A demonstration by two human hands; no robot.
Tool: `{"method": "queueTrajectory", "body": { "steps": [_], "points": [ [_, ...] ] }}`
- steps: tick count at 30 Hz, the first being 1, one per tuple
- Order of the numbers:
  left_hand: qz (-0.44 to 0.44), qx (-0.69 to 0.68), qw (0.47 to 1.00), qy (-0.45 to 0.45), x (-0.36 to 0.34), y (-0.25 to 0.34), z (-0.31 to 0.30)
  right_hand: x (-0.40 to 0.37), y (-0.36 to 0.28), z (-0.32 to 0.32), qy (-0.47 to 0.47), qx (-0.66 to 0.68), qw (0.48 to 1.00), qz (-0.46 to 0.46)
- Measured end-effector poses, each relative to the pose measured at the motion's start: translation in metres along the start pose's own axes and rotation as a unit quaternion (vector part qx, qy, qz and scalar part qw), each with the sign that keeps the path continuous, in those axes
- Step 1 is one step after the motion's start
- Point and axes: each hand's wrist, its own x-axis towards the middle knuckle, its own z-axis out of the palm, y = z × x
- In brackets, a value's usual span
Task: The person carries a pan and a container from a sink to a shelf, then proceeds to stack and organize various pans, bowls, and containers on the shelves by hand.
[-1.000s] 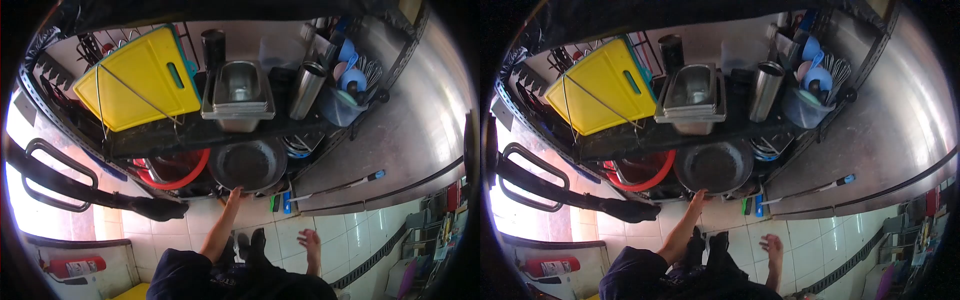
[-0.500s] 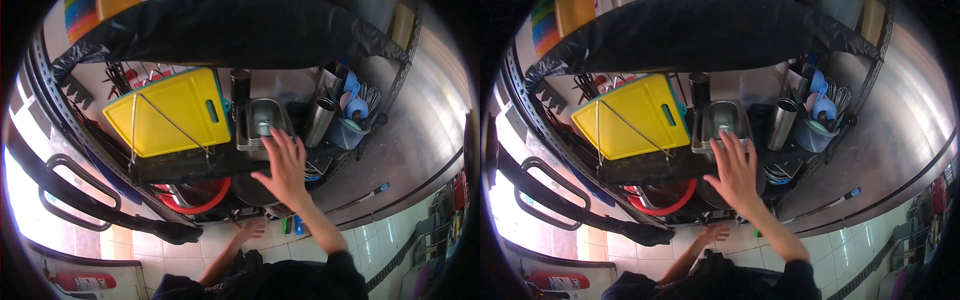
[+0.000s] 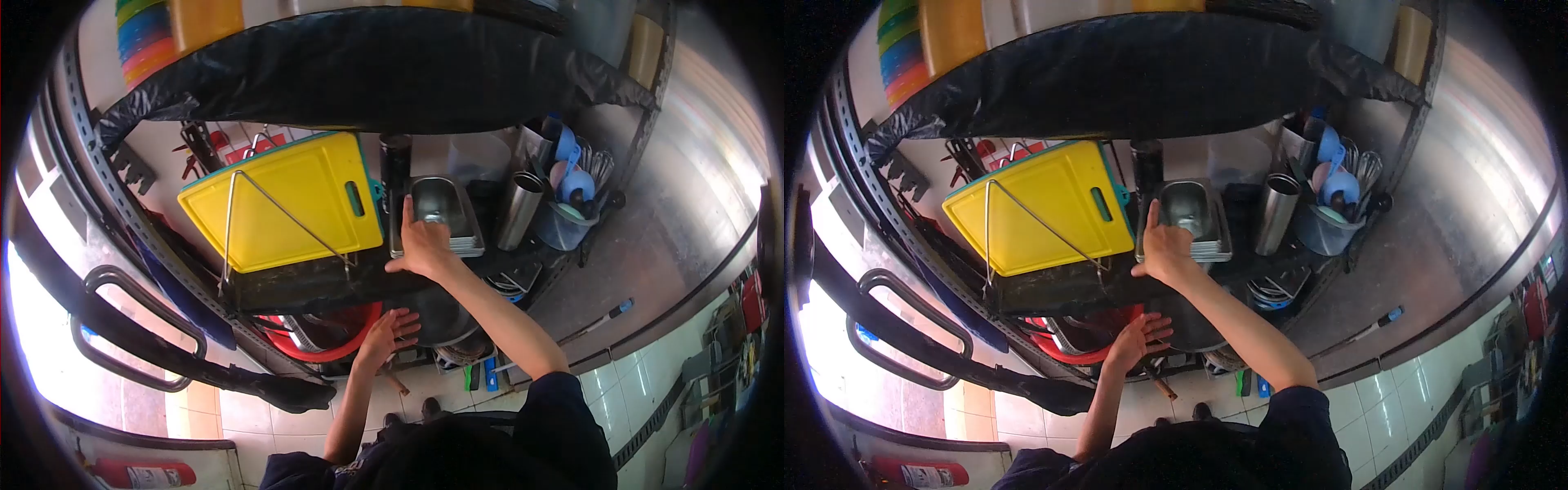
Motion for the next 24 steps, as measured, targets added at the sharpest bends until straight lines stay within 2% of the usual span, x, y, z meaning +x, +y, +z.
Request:
{"method": "queueTrajectory", "body": {
  "steps": [1, 3, 5, 7, 8, 10, 11, 12, 13, 14, 15, 17, 19, 21, 23, 24],
  "points": [
    [-0.006, 0.001, 1.000, -0.004, 0.004, -0.002, 0.006, -0.003, 0.006, 0.001, -0.001, 0.001, 1.000, 0.007],
    [-0.018, -0.095, 0.993, -0.066, 0.013, -0.004, 0.019, -0.010, 0.016, -0.005, 0.043, 0.052, 0.997, -0.035],
    [-0.038, -0.132, 0.987, -0.089, 0.021, -0.004, 0.036, -0.009, 0.027, -0.010, 0.067, 0.093, 0.993, -0.023],
    [-0.060, -0.170, 0.978, -0.107, 0.028, -0.010, 0.048, 0.006, 0.027, -0.008, 0.007, 0.098, 0.995, 0.012],
    [-0.031, -0.130, 0.988, -0.079, 0.033, -0.012, 0.052, 0.011, 0.019, -0.009, -0.011, 0.108, 0.993, 0.045],
    [-0.006, -0.087, 0.995, -0.049, 0.035, -0.011, 0.055, 0.018, 0.008, -0.011, -0.036, 0.085, 0.995, 0.034],
    [0.104, -0.016, 0.992, 0.065, 0.035, -0.003, 0.056, 0.020, 0.008, -0.013, -0.061, 0.057, 0.996, 0.017],
    [0.212, 0.053, 0.960, 0.178, 0.033, 0.008, 0.060, 0.021, 0.012, -0.015, -0.063, 0.057, 0.996, 0.017],
    [0.250, 0.013, 0.945, 0.210, 0.035, 0.026, 0.061, 0.022, 0.013, -0.015, -0.045, 0.080, 0.996, 0.018],
    [0.266, 0.037, 0.935, 0.231, 0.033, 0.048, 0.068, 0.023, 0.014, -0.014, -0.027, 0.104, 0.994, 0.018],
    [0.265, 0.051, 0.932, 0.242, 0.035, 0.067, 0.070, 0.030, 0.019, -0.002, 0.054, 0.147, 0.984, 0.084],
    [0.251, 0.077, 0.935, 0.239, 0.047, 0.095, 0.076, 0.016, 0.042, -0.025, 0.111, 0.188, 0.971, 0.102],
    [0.180, 0.174, 0.939, 0.238, 0.060, 0.110, 0.077, -0.002, 0.060, -0.053, 0.160, 0.205, 0.961, 0.098],
    [0.177, 0.173, 0.944, 0.219, 0.073, 0.114, 0.073, -0.024, 0.075, -0.068, 0.252, 0.203, 0.944, 0.071],
    [0.169, 0.176, 0.950, 0.196, 0.082, 0.116, 0.074, -0.056, 0.087, -0.086, 0.280, 0.232, 0.925, 0.108],
    [0.181, 0.179, 0.947, 0.198, 0.085, 0.117, 0.080, -0.075, 0.094, -0.093, 0.303, 0.246, 0.916, 0.096]
  ]
}}
